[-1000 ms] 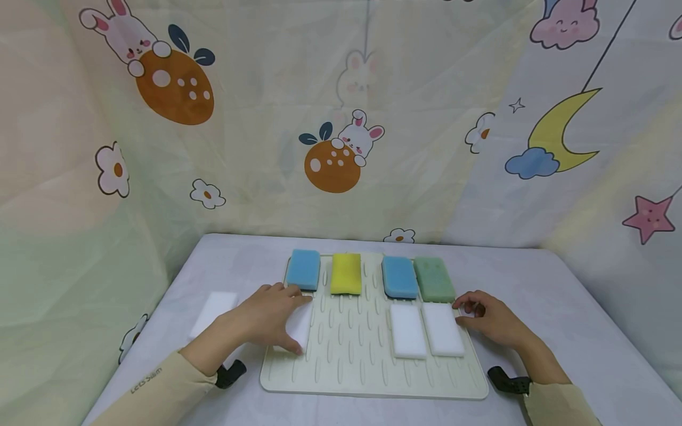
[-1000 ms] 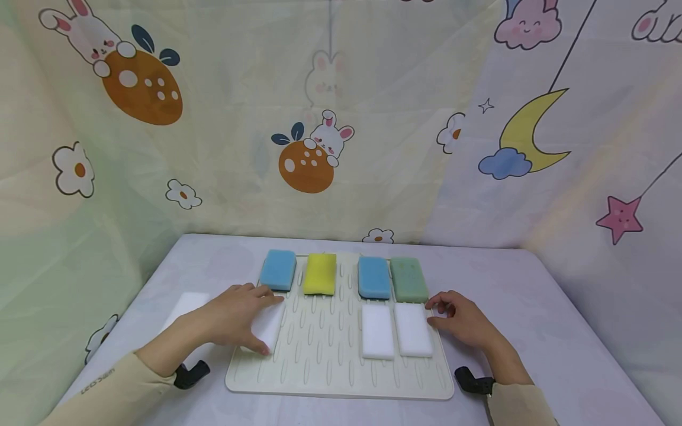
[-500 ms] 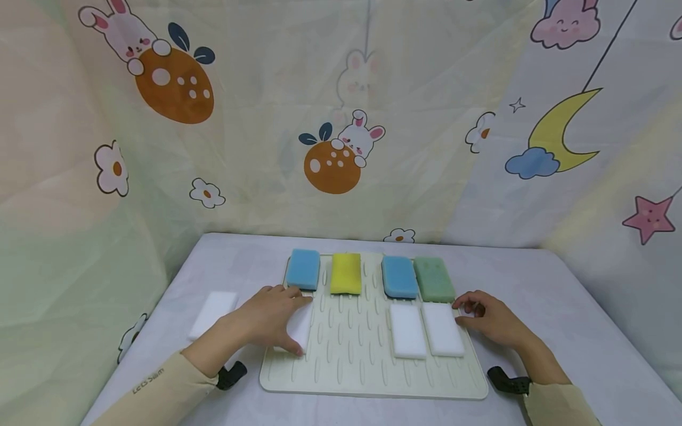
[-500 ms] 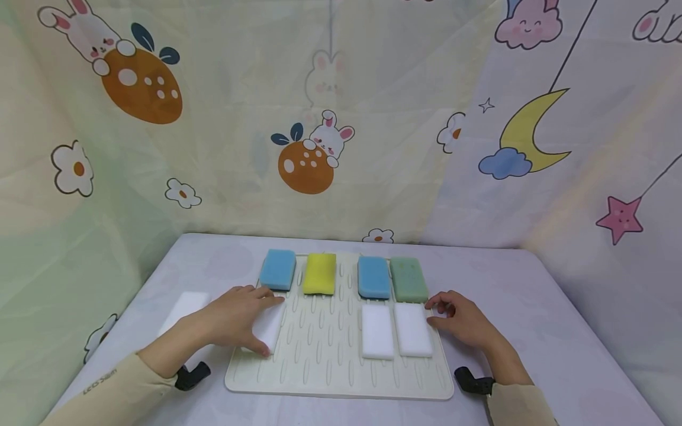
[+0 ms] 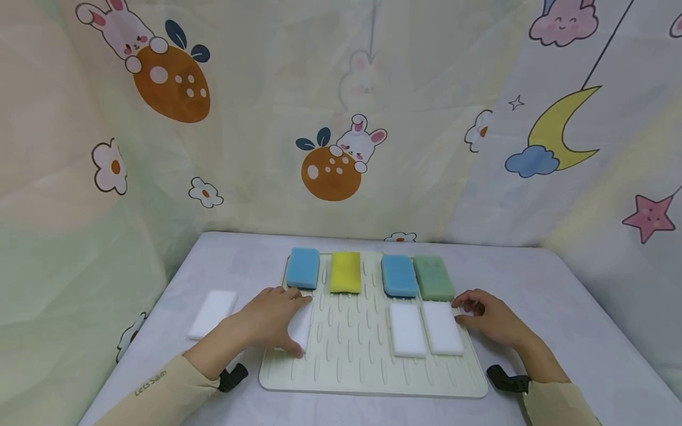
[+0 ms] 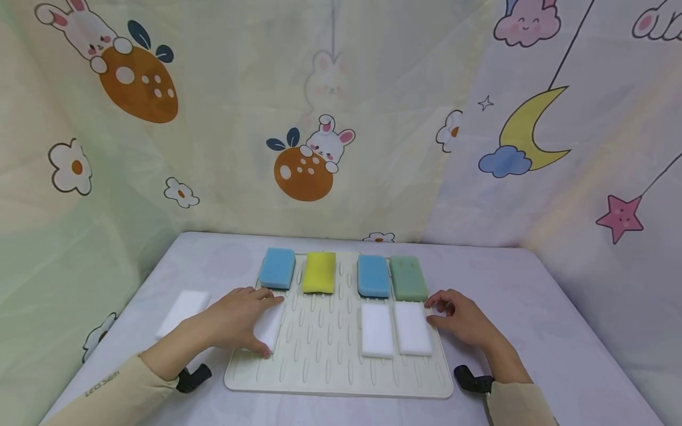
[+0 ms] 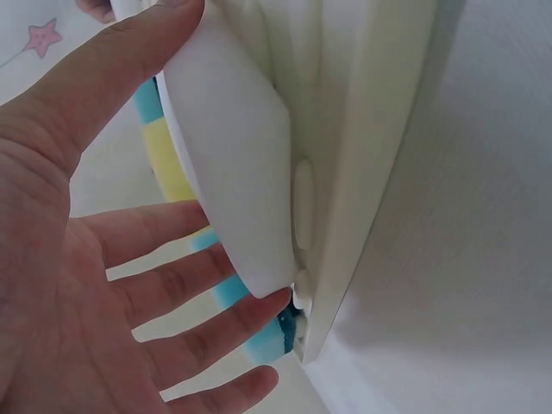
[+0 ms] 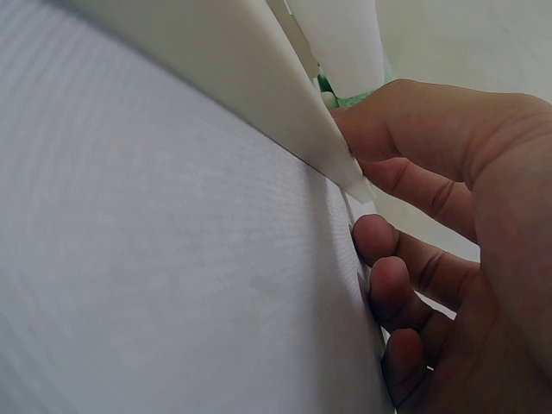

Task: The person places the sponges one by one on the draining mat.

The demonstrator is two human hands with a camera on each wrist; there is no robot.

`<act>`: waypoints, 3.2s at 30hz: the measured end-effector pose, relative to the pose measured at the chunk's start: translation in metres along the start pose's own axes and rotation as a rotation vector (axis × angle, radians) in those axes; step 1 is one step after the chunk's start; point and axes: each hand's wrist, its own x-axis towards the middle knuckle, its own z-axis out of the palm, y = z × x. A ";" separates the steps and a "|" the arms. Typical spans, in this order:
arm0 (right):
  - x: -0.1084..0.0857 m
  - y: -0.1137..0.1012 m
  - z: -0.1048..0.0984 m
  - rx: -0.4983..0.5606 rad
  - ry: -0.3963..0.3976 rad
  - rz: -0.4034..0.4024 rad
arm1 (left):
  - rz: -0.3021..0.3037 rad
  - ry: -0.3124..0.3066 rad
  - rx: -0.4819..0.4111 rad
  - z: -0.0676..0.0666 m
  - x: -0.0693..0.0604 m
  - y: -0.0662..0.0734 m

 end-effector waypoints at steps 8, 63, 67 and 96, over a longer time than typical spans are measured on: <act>0.002 -0.001 -0.001 -0.008 0.003 0.005 | -0.003 0.009 -0.003 0.000 -0.001 0.001; 0.002 -0.003 -0.001 0.005 -0.014 -0.049 | -0.093 0.055 -0.044 -0.026 -0.052 -0.073; 0.001 -0.004 -0.001 0.004 -0.014 -0.033 | -0.118 0.018 -0.021 -0.026 -0.054 -0.081; -0.001 0.001 0.001 0.002 -0.001 -0.024 | -0.198 -0.104 -0.126 -0.027 -0.068 -0.102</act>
